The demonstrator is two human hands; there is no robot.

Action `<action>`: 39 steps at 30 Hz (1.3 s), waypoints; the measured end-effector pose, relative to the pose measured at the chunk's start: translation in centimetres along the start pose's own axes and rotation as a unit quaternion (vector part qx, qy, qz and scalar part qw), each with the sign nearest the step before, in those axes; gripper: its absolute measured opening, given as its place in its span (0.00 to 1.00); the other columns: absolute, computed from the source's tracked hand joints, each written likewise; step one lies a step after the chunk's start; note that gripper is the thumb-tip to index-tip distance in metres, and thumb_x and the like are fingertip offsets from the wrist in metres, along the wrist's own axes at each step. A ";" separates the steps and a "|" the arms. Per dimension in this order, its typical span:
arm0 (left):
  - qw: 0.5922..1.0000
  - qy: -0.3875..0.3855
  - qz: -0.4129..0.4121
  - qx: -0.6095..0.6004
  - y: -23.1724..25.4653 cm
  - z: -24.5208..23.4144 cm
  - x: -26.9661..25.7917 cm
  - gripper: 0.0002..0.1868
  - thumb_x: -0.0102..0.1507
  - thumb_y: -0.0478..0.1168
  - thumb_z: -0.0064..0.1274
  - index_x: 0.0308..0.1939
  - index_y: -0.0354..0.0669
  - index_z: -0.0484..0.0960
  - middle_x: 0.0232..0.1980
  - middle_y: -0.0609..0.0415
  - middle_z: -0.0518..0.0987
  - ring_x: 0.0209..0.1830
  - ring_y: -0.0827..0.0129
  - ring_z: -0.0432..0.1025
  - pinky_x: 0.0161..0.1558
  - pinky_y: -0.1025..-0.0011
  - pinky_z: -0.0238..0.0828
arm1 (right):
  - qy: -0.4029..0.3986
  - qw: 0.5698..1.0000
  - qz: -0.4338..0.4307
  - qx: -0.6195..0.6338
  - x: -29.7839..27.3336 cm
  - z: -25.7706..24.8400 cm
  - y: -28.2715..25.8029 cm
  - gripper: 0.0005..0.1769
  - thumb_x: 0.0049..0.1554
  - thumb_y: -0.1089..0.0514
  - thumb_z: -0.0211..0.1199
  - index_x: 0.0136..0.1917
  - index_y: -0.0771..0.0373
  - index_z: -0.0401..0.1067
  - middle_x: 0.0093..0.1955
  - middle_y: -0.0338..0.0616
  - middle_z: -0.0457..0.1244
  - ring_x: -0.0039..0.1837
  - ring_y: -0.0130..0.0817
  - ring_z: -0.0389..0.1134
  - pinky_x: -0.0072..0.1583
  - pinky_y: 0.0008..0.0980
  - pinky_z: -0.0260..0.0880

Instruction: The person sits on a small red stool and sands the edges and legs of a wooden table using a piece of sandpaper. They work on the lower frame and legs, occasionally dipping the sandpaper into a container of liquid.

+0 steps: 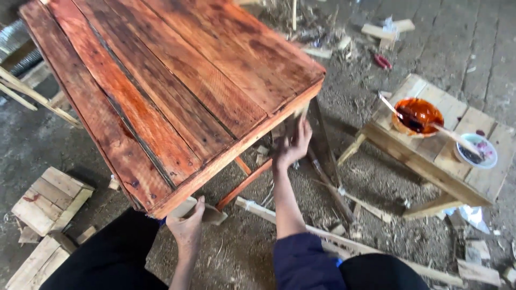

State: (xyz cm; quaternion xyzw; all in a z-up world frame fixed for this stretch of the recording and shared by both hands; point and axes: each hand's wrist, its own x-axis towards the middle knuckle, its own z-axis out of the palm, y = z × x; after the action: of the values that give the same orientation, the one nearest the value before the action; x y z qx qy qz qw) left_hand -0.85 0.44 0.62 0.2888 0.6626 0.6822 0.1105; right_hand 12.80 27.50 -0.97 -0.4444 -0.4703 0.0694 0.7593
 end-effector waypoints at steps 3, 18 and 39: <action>0.979 0.047 -0.196 0.023 0.5 0.0 -0.5 0.15 0.56 0.31 0.67 0.45 0.25 0.83 0.40 0.41 0.85 0.36 0.60 0.80 0.40 0.71 0.82 | 0.035 0.988 0.153 -0.007 -3.4 -0.8 5.0 0.18 0.59 0.64 0.68 0.62 0.55 0.77 0.57 0.39 0.66 0.53 0.31 0.72 0.52 0.27 0.79; 0.990 0.018 -0.134 0.031 -0.4 -0.4 -0.1 0.17 0.56 0.31 0.68 0.47 0.30 0.83 0.42 0.43 0.84 0.38 0.60 0.80 0.42 0.70 0.83 | -0.049 0.988 0.137 -0.058 -0.3 -0.6 2.8 0.26 0.61 0.67 0.65 0.69 0.47 0.73 0.39 0.31 0.49 0.38 0.26 0.49 0.41 0.29 0.50; 0.986 0.053 -0.135 0.084 1.9 0.6 0.0 0.14 0.59 0.33 0.66 0.46 0.29 0.82 0.40 0.45 0.83 0.39 0.63 0.79 0.40 0.72 0.81 | -0.196 0.918 0.286 -0.191 -8.2 -2.8 12.4 0.25 0.58 0.61 0.55 0.68 0.53 0.73 0.54 0.49 0.72 0.50 0.40 0.75 0.56 0.34 0.72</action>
State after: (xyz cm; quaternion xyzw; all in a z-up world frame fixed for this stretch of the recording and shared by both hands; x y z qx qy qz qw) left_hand -0.06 0.75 2.38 0.1685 0.7555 0.6172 0.1410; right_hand 14.32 28.86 -15.93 -0.6740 -0.4670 0.2786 0.5000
